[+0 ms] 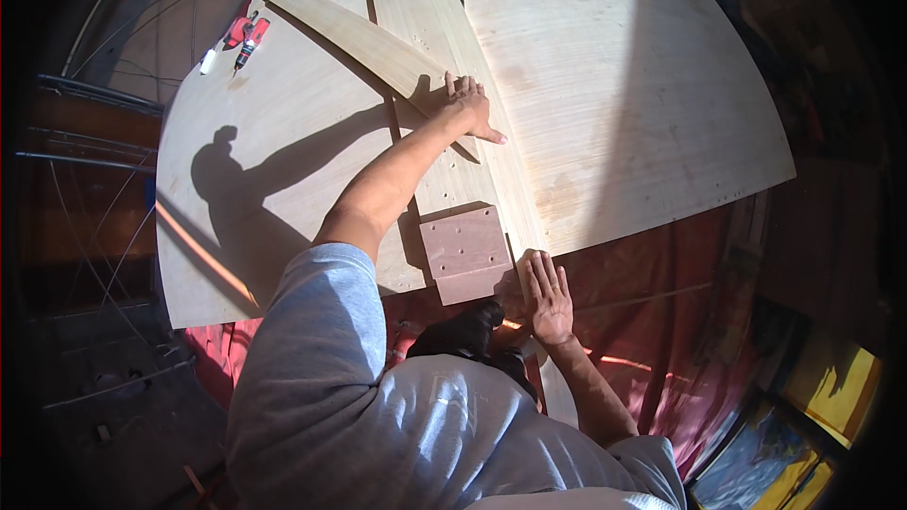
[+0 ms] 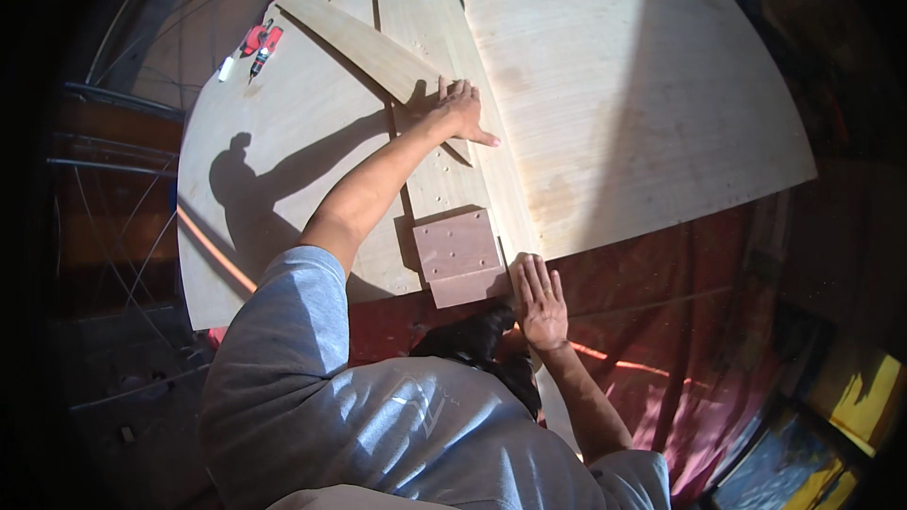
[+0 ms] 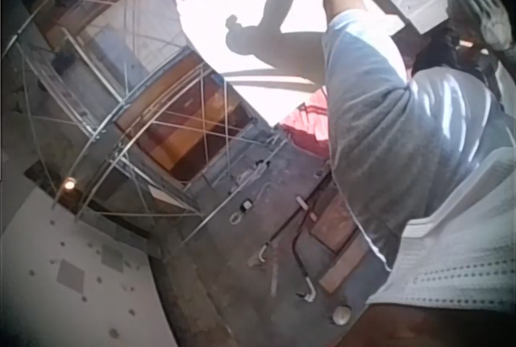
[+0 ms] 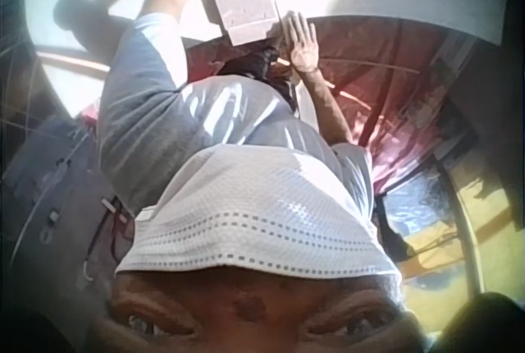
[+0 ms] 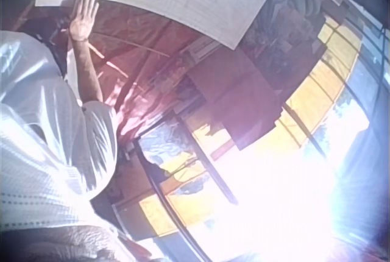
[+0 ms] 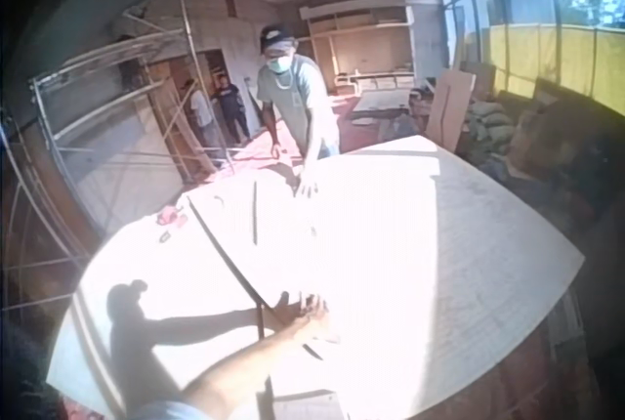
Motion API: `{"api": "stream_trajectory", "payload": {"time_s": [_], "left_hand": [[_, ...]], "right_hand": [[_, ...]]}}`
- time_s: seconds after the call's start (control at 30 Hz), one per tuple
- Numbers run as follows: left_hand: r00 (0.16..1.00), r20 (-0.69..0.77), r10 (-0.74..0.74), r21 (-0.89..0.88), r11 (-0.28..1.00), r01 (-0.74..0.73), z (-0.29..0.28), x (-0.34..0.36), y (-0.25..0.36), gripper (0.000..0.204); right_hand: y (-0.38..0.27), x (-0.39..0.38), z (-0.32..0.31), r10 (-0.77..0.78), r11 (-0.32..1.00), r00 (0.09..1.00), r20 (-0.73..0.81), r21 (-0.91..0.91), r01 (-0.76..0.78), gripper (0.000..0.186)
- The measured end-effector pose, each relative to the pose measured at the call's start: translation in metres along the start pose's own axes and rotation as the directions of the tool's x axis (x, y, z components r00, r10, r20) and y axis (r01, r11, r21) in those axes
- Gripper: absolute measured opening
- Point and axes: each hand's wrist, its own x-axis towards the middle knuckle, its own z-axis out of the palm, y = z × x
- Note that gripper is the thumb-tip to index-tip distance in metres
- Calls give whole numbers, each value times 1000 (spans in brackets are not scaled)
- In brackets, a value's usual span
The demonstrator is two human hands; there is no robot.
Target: The person fastens wooden boards to a plywood table using a power drill, connects a power plug into an extension socket, and then positions and holds a wooden board on the table by hand.
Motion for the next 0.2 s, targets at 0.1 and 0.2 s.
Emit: {"api": "stream_trajectory", "payload": {"time_s": [0.1, 0.2], "left_hand": [[1000, 1, -7, 7, 1000, 7, 2, -3, 1, 129], [1000, 17, -13, 13, 1000, 13, 3, -6, 6, 129]], "right_hand": [[-2, -4, -2, -2, 1000, 1000, 16, -13, 2, 51], [-3, -9, 0, 13, 1000, 999, 34, -16, -13, 52]]}}
